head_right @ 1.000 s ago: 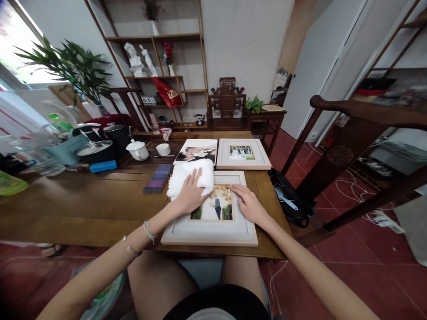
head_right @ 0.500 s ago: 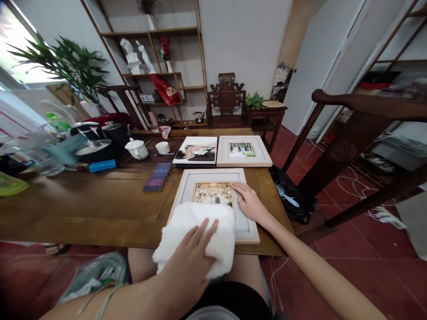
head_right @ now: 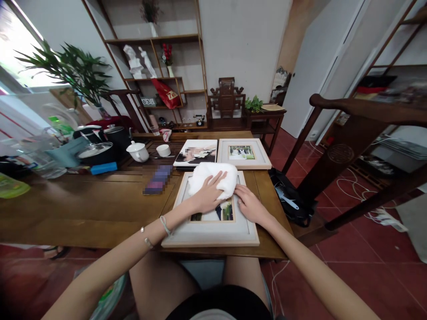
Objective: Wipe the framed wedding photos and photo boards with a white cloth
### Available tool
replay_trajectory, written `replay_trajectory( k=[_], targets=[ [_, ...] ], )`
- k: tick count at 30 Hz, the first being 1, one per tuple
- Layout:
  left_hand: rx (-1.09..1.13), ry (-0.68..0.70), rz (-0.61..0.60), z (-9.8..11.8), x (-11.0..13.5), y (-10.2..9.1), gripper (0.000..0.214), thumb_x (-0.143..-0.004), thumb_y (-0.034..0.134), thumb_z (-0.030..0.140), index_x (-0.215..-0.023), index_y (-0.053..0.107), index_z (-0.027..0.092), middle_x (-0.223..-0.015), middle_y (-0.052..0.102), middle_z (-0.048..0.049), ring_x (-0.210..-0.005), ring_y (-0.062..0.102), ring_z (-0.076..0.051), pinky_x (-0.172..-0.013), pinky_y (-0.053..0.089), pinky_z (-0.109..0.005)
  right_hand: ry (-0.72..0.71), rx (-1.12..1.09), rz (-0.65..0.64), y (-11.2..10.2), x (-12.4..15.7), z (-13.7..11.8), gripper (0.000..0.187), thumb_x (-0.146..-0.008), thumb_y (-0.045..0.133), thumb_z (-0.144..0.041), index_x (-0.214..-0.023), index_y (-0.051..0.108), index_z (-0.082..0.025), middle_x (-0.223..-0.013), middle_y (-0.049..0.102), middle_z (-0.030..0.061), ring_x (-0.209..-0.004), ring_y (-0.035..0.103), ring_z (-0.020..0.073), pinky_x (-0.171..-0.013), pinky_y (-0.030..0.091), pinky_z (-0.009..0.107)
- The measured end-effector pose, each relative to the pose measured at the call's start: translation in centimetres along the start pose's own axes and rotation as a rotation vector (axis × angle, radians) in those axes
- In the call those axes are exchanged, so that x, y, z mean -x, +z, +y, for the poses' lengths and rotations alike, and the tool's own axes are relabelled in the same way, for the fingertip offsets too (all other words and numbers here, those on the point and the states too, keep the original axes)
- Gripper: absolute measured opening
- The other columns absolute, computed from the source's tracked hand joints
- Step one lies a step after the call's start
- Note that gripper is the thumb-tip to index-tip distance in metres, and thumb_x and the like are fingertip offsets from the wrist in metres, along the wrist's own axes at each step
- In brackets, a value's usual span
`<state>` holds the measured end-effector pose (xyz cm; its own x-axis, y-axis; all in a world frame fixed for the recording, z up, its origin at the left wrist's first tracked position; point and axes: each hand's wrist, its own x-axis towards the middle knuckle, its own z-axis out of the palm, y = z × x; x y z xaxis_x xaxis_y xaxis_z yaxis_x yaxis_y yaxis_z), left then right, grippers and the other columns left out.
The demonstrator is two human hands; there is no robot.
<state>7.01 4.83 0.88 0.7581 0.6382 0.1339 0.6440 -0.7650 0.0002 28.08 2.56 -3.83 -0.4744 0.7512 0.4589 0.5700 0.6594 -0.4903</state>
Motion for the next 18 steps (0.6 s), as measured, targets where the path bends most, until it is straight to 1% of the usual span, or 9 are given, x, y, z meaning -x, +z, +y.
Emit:
replay_trajectory(
  k=[2,4,7,9,11,13,14,16,18],
  targets=[
    [-0.008,0.087,-0.006,-0.4,-1.2,-0.1,0.04,-0.095,0.039,0.036,-0.126,0.054,0.015,-0.155,0.02,-0.017,-0.144,0.011,-0.029,-0.111,0.02,-0.051,0.006,0.005,-0.019,-0.2,-0.1,-0.3,0.06,-0.07,0.04,0.002,-0.124,0.058,-0.021,-0.129,0.057,0.0095,-0.126,0.047,0.0261,-0.108,0.036,0.052],
    [-0.022,0.137,-0.02,-0.5,-2.4,-0.4,0.037,-0.096,0.038,0.035,-0.121,0.057,0.016,-0.152,0.029,-0.0149,-0.144,0.016,-0.024,-0.111,0.021,-0.048,0.017,0.01,-0.019,-0.3,-0.2,-0.5,0.059,-0.071,0.041,0.001,-0.124,0.058,-0.02,-0.13,0.057,0.0096,-0.127,0.046,0.0265,-0.109,0.035,0.052],
    [-0.033,0.143,-0.033,-0.5,-3.6,-1.0,0.034,-0.097,0.036,0.033,-0.118,0.059,0.02,-0.143,0.045,-0.0103,-0.137,0.032,-0.021,-0.109,0.026,-0.044,0.04,0.007,-0.008,-0.4,-0.2,-0.6,0.059,-0.072,0.041,0.001,-0.125,0.057,-0.02,-0.13,0.057,0.0101,-0.126,0.047,0.0262,-0.108,0.036,0.051],
    [-0.048,0.115,-0.039,-0.4,-3.3,-1.5,0.033,-0.096,0.037,0.031,-0.116,0.06,0.021,-0.136,0.052,-0.0096,-0.128,0.045,-0.021,-0.106,0.031,-0.044,0.045,-0.008,-0.008,-0.3,-0.2,-0.6,0.062,-0.071,0.04,0.001,-0.126,0.056,-0.02,-0.131,0.057,0.0096,-0.125,0.049,0.0257,-0.108,0.037,0.05],
    [-0.077,0.058,-0.044,-0.1,-2.0,-2.0,0.033,-0.094,0.039,0.03,-0.113,0.062,0.016,-0.135,0.052,-0.0144,-0.124,0.049,-0.024,-0.104,0.033,-0.046,0.05,-0.018,-0.004,-0.2,-0.2,-0.5,0.064,-0.07,0.04,0.002,-0.128,0.056,-0.021,-0.132,0.057,0.0088,-0.126,0.049,0.0254,-0.109,0.036,0.051],
    [-0.107,-0.006,-0.052,0.8,0.0,-2.4,0.034,-0.091,0.043,0.028,-0.109,0.064,0.01,-0.136,0.049,-0.022,-0.127,0.045,-0.03,-0.103,0.033,-0.05,0.069,-0.007,0.015,0.0,-0.1,-0.4,0.063,-0.07,0.041,0.001,-0.127,0.057,-0.021,-0.132,0.058,0.0091,-0.127,0.048,0.0255,-0.11,0.036,0.052],
    [-0.116,-0.038,-0.063,1.6,1.2,-2.5,0.034,-0.09,0.045,0.029,-0.108,0.065,0.008,-0.137,0.047,-0.0247,-0.129,0.043,-0.032,-0.102,0.033,-0.051,0.081,0.002,0.034,0.2,-0.1,-0.3,0.063,-0.07,0.041,0.001,-0.126,0.058,-0.02,-0.132,0.058,0.0095,-0.127,0.048,0.0255,-0.11,0.035,0.052],
    [-0.116,-0.096,-0.101,4.1,3.5,-2.7,0.035,-0.088,0.047,0.032,-0.106,0.067,0.009,-0.136,0.047,-0.0258,-0.129,0.042,-0.034,-0.1,0.036,-0.053,0.098,0.008,0.07,0.5,0.0,-0.2,0.061,-0.07,0.042,0.001,-0.125,0.059,-0.02,-0.131,0.059,0.0096,-0.127,0.049,0.0251,-0.11,0.035,0.052],
    [-0.095,-0.153,-0.161,7.5,5.5,-2.7,0.035,-0.087,0.05,0.036,-0.107,0.068,0.014,-0.139,0.045,-0.023,-0.13,0.041,-0.036,-0.099,0.037,-0.055,0.102,0.001,0.085,0.6,0.0,0.0,0.061,-0.071,0.043,0.0,-0.125,0.059,-0.021,-0.131,0.059,0.0089,-0.126,0.05,0.0243,-0.11,0.036,0.052]
  ],
)
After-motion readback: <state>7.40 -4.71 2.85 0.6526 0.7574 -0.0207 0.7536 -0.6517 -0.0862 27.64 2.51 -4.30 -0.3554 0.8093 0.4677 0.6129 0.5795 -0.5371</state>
